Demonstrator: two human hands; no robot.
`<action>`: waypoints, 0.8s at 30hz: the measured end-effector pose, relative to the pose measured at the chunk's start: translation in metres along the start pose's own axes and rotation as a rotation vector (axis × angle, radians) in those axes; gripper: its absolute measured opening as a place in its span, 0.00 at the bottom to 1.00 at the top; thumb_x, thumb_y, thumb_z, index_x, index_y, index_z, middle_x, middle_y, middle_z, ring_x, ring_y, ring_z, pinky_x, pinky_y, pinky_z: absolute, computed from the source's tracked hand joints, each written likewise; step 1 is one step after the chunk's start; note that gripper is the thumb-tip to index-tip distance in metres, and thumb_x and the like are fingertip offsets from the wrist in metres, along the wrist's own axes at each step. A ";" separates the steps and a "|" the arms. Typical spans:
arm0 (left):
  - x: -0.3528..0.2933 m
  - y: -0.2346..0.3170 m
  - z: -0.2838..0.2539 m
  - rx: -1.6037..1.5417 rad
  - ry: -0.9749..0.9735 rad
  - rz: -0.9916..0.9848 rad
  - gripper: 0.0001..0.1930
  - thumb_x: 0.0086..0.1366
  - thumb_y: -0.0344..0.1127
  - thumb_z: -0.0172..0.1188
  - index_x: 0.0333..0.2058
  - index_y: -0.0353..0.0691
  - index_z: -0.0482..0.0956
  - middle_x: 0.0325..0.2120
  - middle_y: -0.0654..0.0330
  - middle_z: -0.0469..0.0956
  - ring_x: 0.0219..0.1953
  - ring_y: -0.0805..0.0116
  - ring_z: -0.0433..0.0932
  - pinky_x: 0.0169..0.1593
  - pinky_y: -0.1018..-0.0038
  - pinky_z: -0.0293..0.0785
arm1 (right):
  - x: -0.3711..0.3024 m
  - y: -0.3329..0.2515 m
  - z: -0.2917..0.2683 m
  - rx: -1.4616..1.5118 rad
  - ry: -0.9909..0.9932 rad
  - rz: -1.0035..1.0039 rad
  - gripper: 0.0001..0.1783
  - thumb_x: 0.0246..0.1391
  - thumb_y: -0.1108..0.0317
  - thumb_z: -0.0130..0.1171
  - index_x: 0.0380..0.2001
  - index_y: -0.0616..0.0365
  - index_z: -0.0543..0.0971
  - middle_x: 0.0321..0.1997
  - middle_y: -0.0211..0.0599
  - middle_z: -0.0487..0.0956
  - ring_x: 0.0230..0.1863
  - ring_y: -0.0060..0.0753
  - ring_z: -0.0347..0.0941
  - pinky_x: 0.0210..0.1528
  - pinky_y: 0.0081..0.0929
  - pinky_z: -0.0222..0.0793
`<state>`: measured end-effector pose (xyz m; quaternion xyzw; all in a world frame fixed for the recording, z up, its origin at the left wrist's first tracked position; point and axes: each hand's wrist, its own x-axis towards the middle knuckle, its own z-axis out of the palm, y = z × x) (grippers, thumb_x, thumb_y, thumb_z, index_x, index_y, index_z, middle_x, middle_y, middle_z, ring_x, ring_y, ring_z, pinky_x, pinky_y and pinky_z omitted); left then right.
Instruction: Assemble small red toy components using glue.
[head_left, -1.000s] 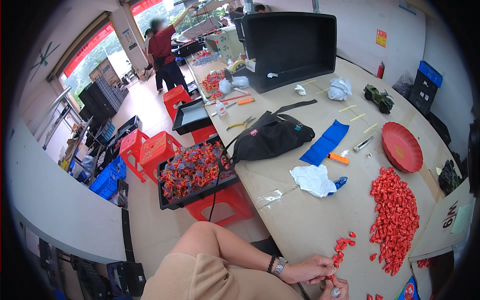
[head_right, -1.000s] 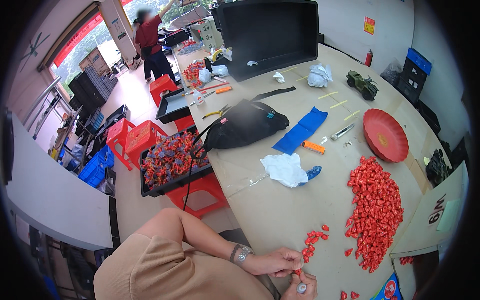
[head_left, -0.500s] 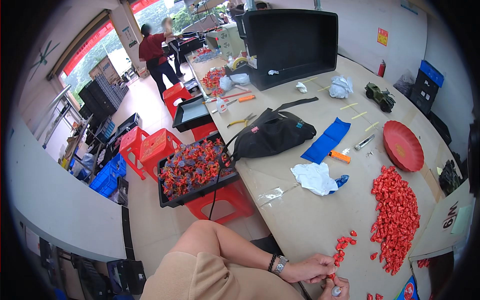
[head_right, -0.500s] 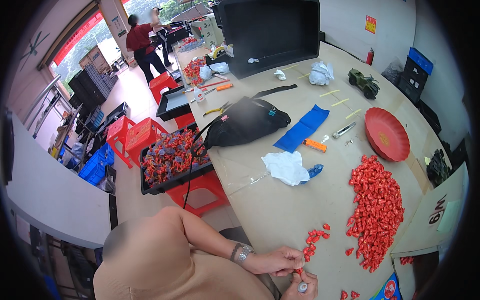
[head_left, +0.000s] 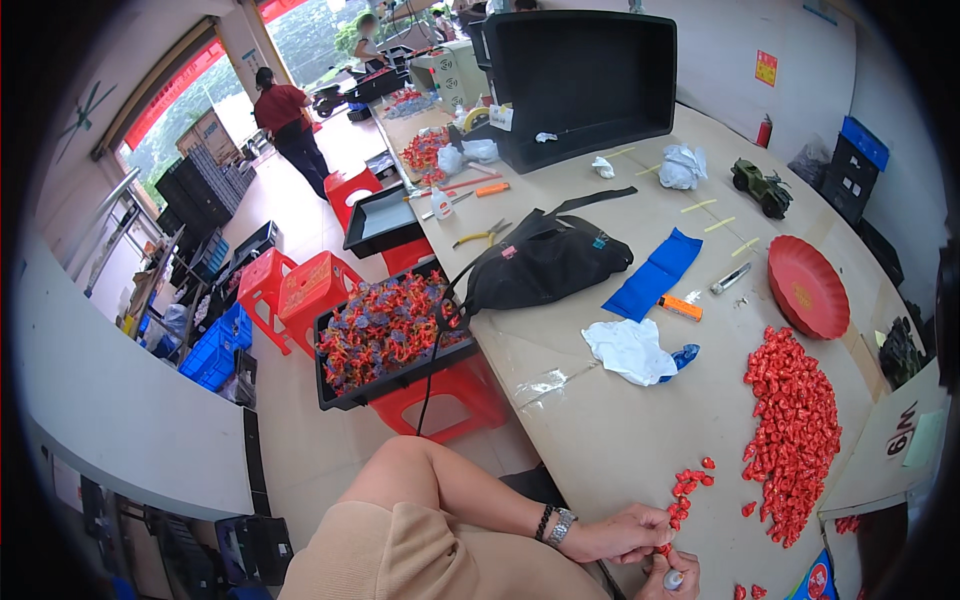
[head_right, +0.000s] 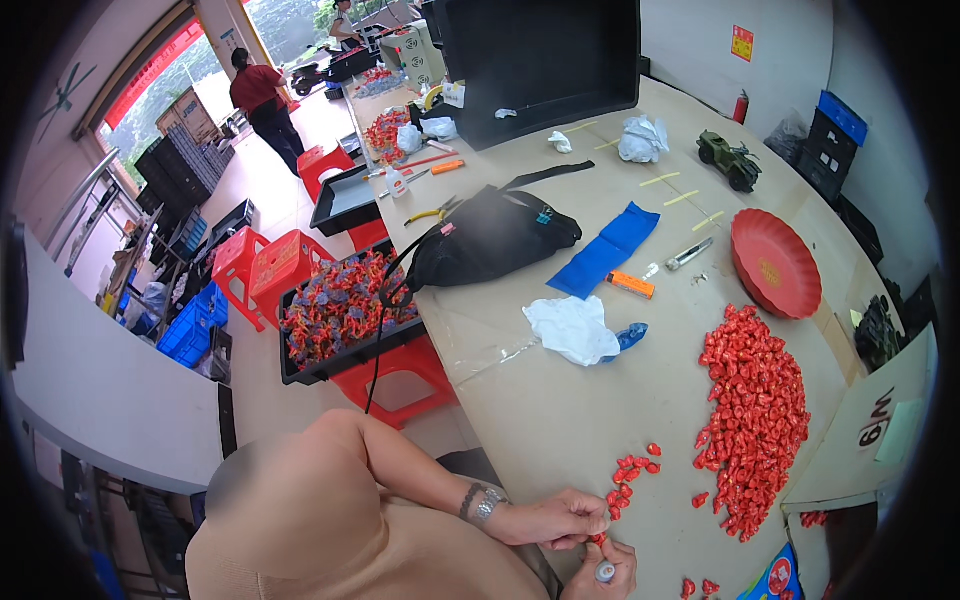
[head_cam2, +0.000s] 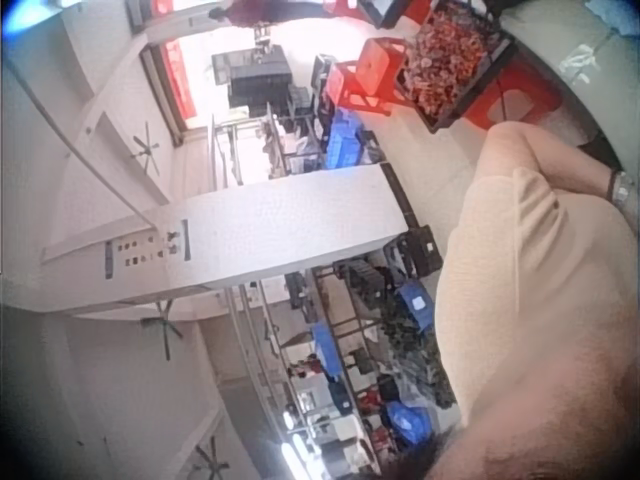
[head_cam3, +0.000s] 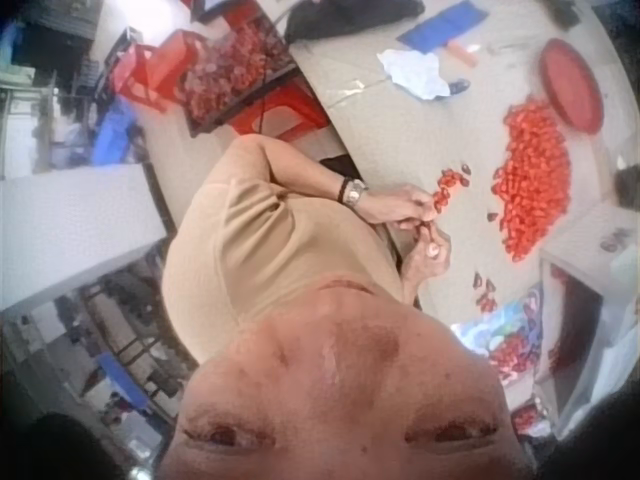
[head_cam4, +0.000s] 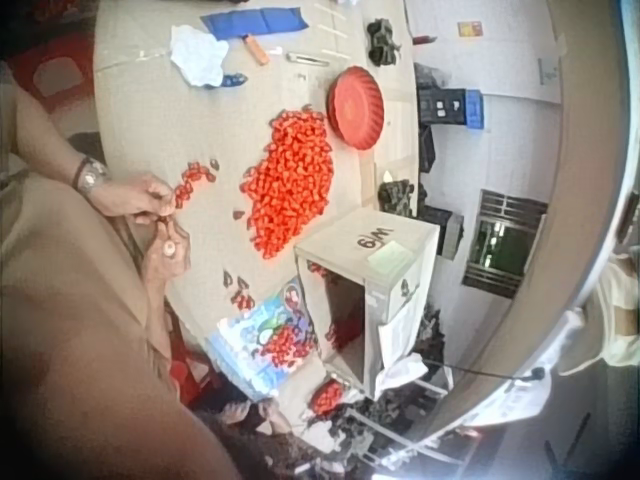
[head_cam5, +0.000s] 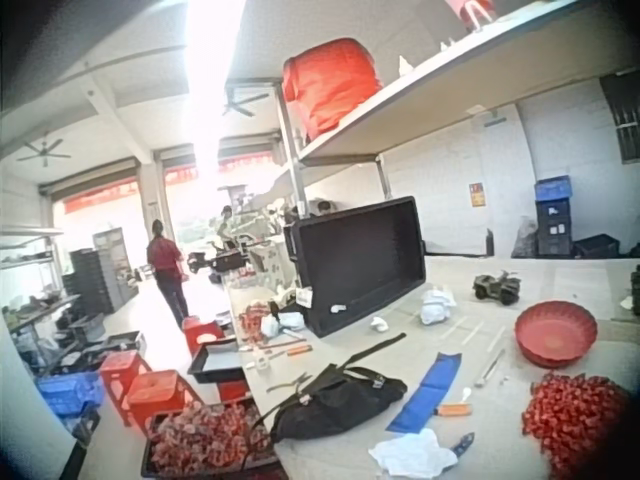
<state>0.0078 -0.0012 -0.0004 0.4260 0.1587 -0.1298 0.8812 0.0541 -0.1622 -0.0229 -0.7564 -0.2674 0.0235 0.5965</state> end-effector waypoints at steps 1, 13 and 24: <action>0.000 -0.001 0.000 -0.001 -0.001 -0.001 0.14 0.70 0.44 0.50 0.27 0.45 0.65 0.16 0.73 0.62 0.15 0.86 0.59 0.16 0.84 0.51 | 0.000 0.000 0.000 -0.002 0.006 -0.007 0.08 0.52 0.73 0.64 0.33 0.66 0.78 0.32 0.40 0.79 0.28 0.25 0.73 0.32 0.22 0.73; 0.008 -0.013 -0.004 -0.014 0.001 -0.003 0.13 0.71 0.44 0.49 0.29 0.43 0.69 0.18 0.72 0.64 0.16 0.86 0.59 0.16 0.84 0.52 | -0.001 0.009 0.001 0.033 0.036 -0.026 0.09 0.51 0.73 0.65 0.33 0.67 0.77 0.32 0.42 0.79 0.28 0.25 0.73 0.31 0.22 0.73; 0.008 -0.012 -0.005 -0.109 -0.038 0.016 0.12 0.70 0.43 0.51 0.31 0.43 0.68 0.21 0.70 0.67 0.16 0.86 0.60 0.16 0.85 0.51 | 0.003 0.001 0.003 0.066 0.046 0.051 0.07 0.50 0.78 0.64 0.31 0.67 0.77 0.31 0.42 0.78 0.27 0.26 0.73 0.30 0.22 0.73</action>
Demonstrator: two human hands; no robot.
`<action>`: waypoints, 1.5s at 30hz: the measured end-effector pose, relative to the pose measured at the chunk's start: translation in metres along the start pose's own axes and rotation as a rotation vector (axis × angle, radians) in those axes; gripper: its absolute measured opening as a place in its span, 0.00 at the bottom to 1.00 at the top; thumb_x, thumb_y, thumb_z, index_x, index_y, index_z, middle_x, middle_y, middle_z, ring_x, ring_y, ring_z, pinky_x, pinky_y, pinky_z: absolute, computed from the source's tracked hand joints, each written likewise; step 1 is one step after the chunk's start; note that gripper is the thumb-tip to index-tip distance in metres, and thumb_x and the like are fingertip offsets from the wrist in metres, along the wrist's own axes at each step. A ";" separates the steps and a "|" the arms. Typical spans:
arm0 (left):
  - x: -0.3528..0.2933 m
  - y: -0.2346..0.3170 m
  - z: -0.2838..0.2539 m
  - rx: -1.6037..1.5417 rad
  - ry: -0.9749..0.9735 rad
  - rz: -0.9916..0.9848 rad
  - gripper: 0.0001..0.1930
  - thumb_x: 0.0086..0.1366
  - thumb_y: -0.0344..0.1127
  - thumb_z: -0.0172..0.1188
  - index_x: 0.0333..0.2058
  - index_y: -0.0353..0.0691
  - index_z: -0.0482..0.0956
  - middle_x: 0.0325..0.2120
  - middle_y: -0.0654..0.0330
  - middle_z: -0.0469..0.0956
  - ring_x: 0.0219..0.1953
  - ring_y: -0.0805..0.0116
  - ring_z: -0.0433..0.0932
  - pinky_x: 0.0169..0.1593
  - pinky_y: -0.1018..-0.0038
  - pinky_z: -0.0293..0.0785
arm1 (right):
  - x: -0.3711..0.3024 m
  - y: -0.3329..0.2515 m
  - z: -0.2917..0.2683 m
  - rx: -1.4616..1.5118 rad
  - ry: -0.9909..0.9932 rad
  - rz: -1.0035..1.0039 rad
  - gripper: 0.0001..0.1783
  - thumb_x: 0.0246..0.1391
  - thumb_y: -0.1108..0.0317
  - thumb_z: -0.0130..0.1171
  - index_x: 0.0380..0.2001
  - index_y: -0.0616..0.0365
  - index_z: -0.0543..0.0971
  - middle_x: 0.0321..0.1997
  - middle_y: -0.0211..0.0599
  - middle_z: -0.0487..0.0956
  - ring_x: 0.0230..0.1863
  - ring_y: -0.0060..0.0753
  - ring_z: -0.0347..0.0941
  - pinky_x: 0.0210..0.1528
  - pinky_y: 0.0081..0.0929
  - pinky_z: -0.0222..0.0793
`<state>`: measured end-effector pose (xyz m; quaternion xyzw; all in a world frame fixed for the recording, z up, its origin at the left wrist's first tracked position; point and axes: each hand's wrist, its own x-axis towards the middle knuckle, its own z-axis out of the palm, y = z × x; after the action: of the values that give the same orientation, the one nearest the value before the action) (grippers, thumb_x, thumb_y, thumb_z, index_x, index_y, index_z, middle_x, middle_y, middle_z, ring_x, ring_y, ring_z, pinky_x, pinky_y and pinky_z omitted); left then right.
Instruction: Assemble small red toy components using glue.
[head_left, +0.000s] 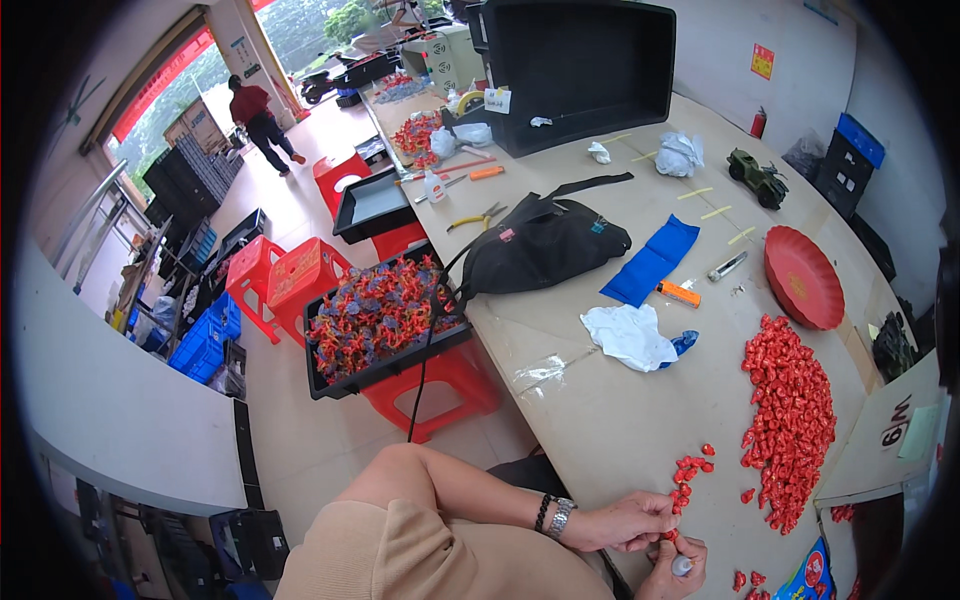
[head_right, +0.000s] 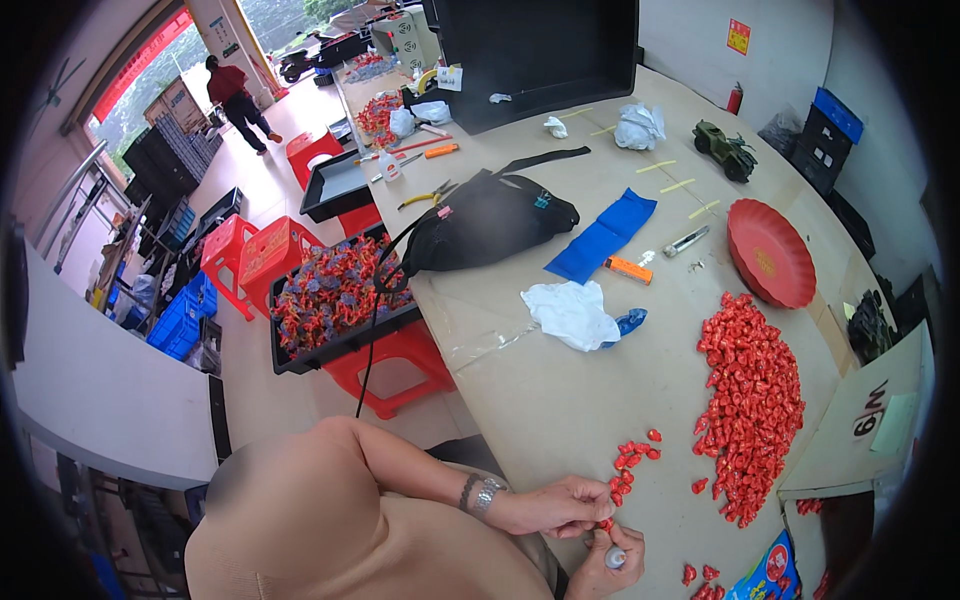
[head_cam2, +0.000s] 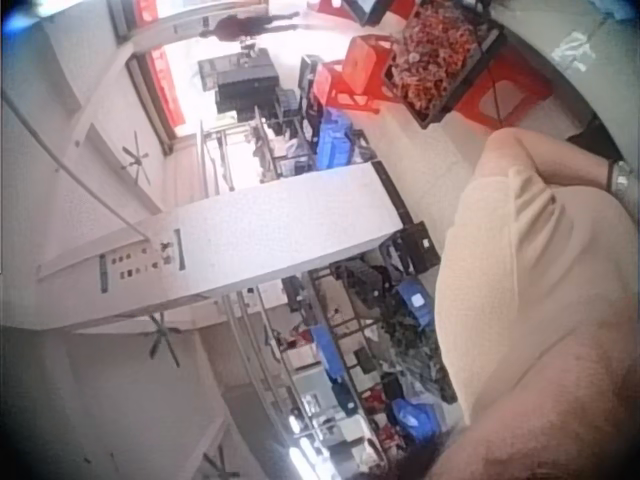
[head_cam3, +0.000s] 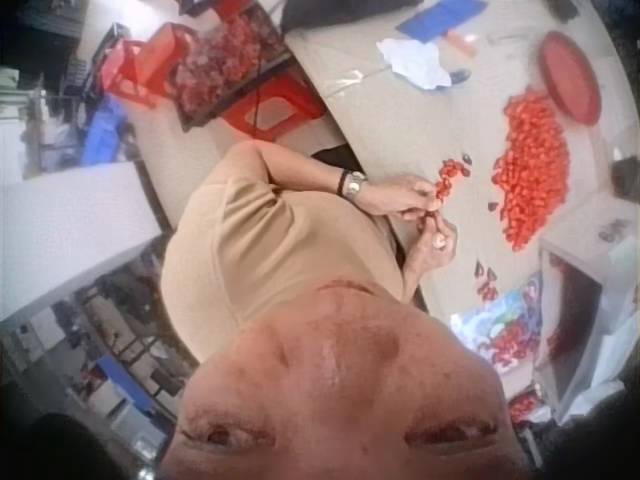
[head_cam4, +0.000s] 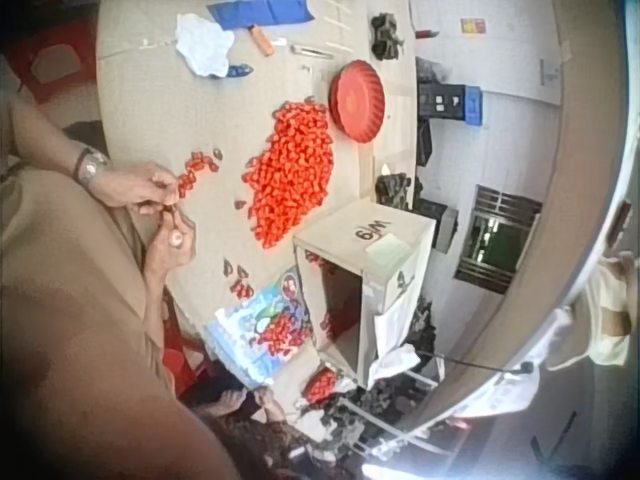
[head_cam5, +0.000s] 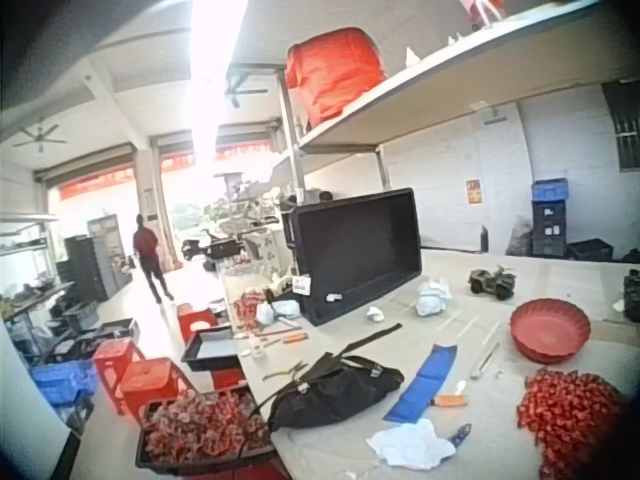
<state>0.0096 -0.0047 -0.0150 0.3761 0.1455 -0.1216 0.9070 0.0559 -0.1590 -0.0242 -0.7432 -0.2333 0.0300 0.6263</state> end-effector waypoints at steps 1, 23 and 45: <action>-0.001 0.001 0.001 -0.002 -0.001 0.001 0.12 0.70 0.43 0.51 0.31 0.43 0.68 0.21 0.70 0.67 0.16 0.86 0.60 0.16 0.85 0.51 | 0.002 -0.005 0.002 0.028 0.034 0.075 0.06 0.50 0.78 0.64 0.31 0.66 0.77 0.31 0.42 0.78 0.27 0.26 0.73 0.30 0.23 0.74; -0.025 0.015 0.005 0.275 -0.248 0.436 0.06 0.61 0.28 0.60 0.28 0.32 0.74 0.22 0.64 0.77 0.25 0.81 0.73 0.29 0.81 0.68 | 0.007 -0.056 -0.010 0.593 -0.147 0.342 0.11 0.45 0.82 0.59 0.31 0.59 0.71 0.29 0.39 0.73 0.21 0.26 0.68 0.24 0.17 0.67; -0.034 0.026 0.017 0.567 -0.348 0.626 0.06 0.58 0.27 0.60 0.24 0.32 0.74 0.19 0.58 0.80 0.22 0.73 0.78 0.26 0.77 0.70 | -0.006 -0.061 -0.021 0.484 -0.145 0.326 0.12 0.42 0.84 0.60 0.28 0.61 0.70 0.28 0.37 0.72 0.25 0.26 0.69 0.30 0.20 0.70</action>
<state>-0.0104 0.0050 0.0258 0.6092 -0.1686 0.0621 0.7724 0.0389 -0.1739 0.0362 -0.5959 -0.1411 0.2379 0.7539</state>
